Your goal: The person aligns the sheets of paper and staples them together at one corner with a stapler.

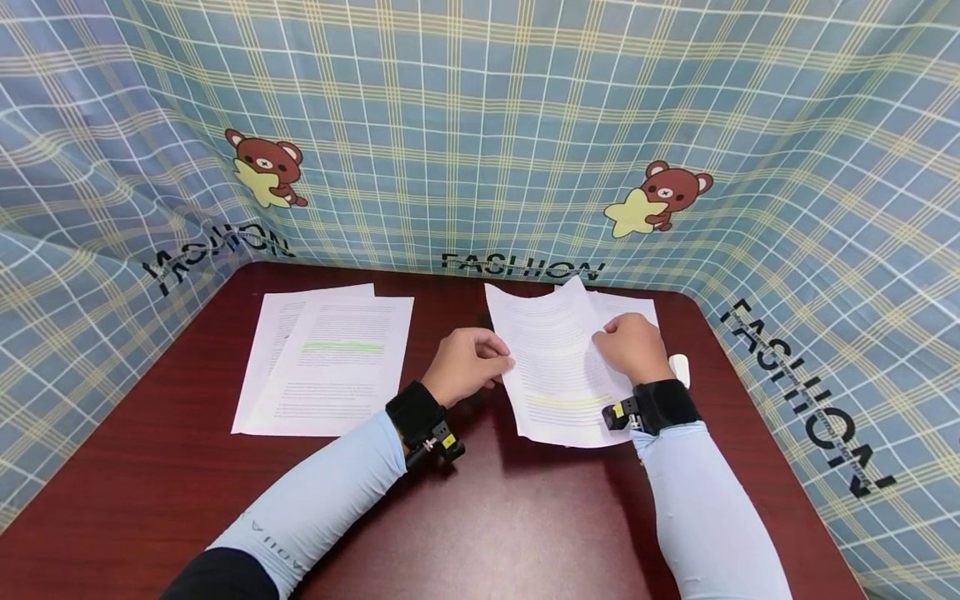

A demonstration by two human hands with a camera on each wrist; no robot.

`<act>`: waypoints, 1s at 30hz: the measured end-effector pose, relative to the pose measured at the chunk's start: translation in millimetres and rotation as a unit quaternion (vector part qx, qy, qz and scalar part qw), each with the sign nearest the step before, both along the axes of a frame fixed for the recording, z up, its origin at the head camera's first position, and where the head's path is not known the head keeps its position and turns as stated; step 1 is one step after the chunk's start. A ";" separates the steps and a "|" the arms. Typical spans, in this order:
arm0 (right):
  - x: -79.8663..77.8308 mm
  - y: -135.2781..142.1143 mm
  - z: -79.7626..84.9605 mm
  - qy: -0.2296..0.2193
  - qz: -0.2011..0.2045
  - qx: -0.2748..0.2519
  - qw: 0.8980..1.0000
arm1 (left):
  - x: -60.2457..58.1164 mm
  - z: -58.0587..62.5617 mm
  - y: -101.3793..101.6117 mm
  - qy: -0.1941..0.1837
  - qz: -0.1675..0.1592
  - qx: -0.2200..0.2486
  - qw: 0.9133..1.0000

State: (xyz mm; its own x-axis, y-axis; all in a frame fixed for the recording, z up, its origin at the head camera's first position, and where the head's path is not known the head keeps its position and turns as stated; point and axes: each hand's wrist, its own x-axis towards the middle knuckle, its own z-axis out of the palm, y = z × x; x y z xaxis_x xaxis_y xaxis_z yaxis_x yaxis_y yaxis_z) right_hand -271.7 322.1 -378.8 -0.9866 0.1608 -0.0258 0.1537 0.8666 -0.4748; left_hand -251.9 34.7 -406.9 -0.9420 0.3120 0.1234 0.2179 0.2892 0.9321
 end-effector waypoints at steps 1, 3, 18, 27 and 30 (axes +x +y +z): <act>0.5 -0.2 0.8 0.004 0.003 0.000 1.000 | -0.6 1.6 -2.6 0.004 0.002 -0.003 1.000; 1.6 -0.9 2.3 0.010 0.009 -0.004 1.000 | -1.5 4.8 -8.2 0.007 0.005 -0.008 1.000; 16.0 -31.6 21.8 0.019 0.043 -0.067 0.997 | 4.5 18.8 -57.0 0.099 0.035 -0.089 0.991; 28.2 -53.5 28.4 0.016 0.072 -0.054 0.996 | 18.6 25.1 -83.7 0.089 0.027 -0.106 0.990; 30.8 -59.4 27.7 0.013 0.085 -0.055 0.995 | 23.6 27.9 -92.2 0.087 0.029 -0.113 0.989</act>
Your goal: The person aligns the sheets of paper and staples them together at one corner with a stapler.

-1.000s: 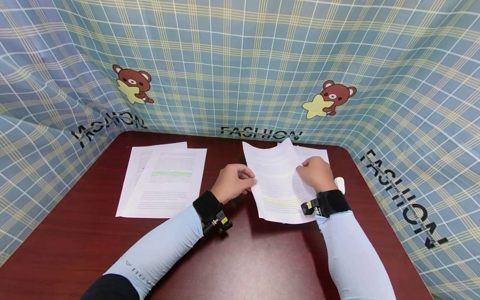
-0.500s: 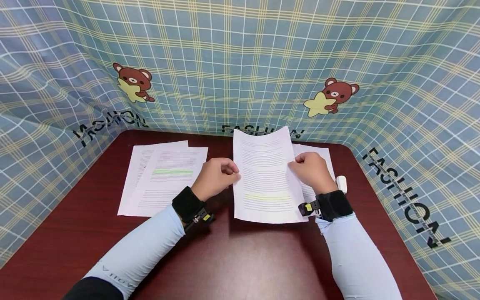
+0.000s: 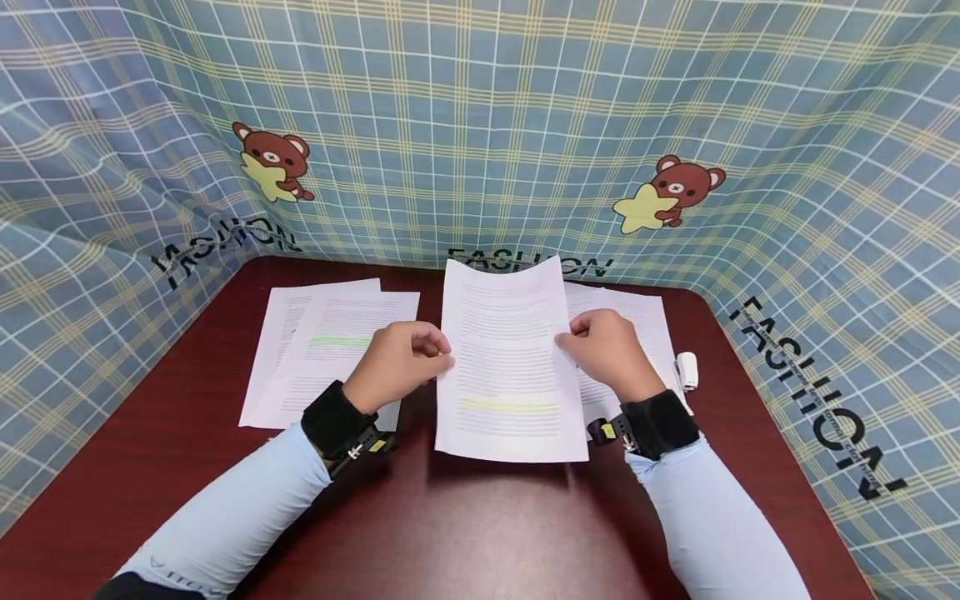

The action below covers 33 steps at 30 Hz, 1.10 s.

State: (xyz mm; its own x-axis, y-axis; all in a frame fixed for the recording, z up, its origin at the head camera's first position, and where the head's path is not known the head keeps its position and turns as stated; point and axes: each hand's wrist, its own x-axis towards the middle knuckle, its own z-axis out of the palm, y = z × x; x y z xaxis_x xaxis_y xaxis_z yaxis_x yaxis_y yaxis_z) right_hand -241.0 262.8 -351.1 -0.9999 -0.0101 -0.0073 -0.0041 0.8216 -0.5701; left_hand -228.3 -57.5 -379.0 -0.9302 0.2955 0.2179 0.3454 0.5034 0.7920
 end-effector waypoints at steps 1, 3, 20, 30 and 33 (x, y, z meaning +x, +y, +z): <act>1.1 -1.9 -0.4 -0.002 0.004 -0.001 1.000 | 1.6 0.4 -2.5 -0.001 0.002 -0.002 1.000; 3.0 -4.8 -2.3 -0.008 0.010 -0.002 1.000 | 4.7 0.2 -7.5 -0.003 0.003 -0.003 1.000; 17.1 -20.8 -30.2 -0.024 0.043 0.004 0.999 | 20.2 -18.4 -35.7 -0.018 -0.010 -0.034 0.999; 24.2 -29.3 -43.0 -0.033 0.059 0.011 0.998 | 25.4 -30.6 -40.9 -0.028 -0.023 -0.060 0.998; 25.7 -30.4 -48.6 -0.037 0.060 0.014 0.997 | 27.7 -33.4 -41.6 -0.036 -0.026 -0.064 0.997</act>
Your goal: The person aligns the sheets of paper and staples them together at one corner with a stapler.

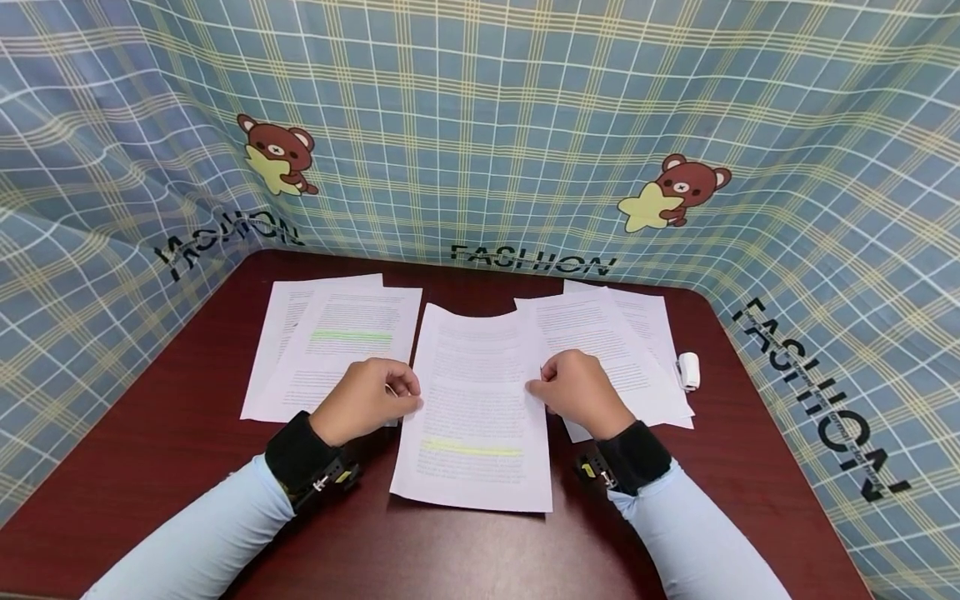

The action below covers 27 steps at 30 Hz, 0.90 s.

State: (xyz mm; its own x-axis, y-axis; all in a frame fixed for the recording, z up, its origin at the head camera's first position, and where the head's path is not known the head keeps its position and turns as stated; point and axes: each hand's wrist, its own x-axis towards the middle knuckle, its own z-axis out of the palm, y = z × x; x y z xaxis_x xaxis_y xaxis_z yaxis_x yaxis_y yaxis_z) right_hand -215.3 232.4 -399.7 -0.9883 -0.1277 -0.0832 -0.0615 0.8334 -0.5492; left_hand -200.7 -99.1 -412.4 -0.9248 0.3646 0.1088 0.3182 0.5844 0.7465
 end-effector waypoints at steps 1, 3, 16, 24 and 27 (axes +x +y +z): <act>0.3 0.0 -1.7 -0.001 -0.001 0.001 1.000 | 0.2 -0.3 0.4 0.000 -0.001 -0.003 1.000; 0.7 -0.3 -5.0 -0.006 -0.004 0.002 1.000 | -0.1 -1.5 1.2 0.003 -0.006 -0.008 1.000; 1.9 -4.1 -21.2 -0.007 0.001 0.021 1.000 | 1.3 -9.0 4.2 -0.014 -0.018 -0.040 0.999; 4.2 -3.4 -23.6 0.003 0.004 0.058 0.998 | 0.7 -16.2 3.1 -0.006 -0.012 -0.067 0.998; 4.5 -2.4 -23.6 -0.006 0.000 0.059 0.998 | 0.7 -17.2 3.5 -0.003 -0.017 -0.073 0.997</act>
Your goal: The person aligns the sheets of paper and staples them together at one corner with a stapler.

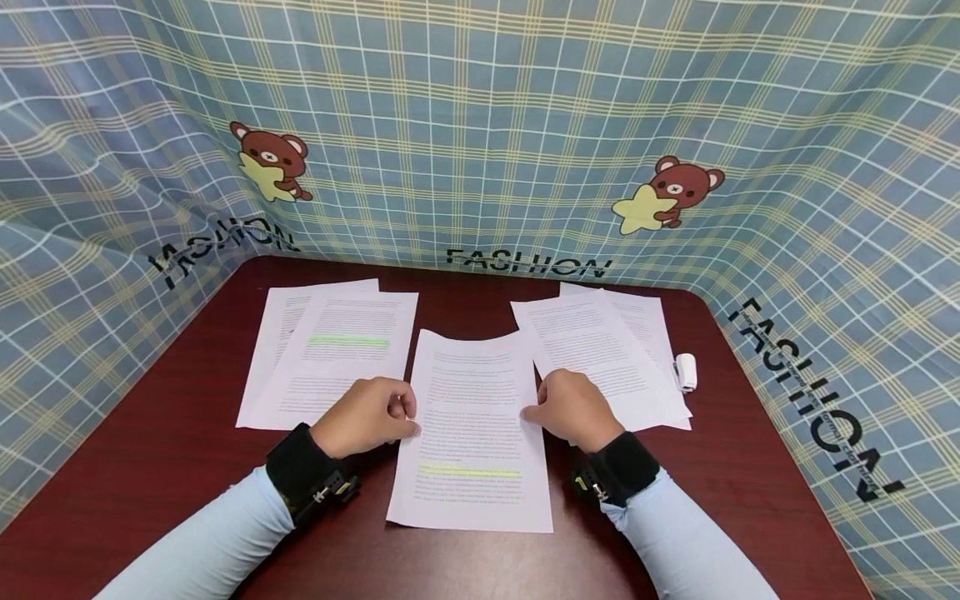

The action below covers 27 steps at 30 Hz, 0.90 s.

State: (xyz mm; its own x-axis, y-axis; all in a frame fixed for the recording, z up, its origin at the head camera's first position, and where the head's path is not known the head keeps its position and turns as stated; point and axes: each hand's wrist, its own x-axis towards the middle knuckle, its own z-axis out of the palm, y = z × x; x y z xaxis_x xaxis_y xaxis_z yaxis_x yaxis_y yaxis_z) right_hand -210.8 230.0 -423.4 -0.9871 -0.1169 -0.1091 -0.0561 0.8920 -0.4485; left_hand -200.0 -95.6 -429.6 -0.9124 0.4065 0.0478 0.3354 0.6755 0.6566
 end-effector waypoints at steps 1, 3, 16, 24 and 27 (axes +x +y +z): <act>-0.1 0.0 0.2 -0.003 -0.002 0.000 1.000 | 0.1 0.0 0.0 0.001 -0.001 0.000 1.000; -0.1 0.0 0.8 -0.006 -0.004 0.000 1.000 | 0.2 0.1 -0.1 0.001 0.000 -0.002 1.000; 2.6 -0.5 -1.8 0.005 0.000 0.026 1.000 | -0.6 -4.1 -0.6 0.001 0.019 -0.043 0.999; 1.9 1.1 -3.4 -0.002 -0.003 0.019 1.000 | -1.0 -5.9 -1.2 -0.001 0.024 -0.058 0.998; 1.6 1.7 -3.9 -0.004 -0.002 0.018 1.000 | -1.3 -6.1 -1.6 -0.001 0.023 -0.060 0.998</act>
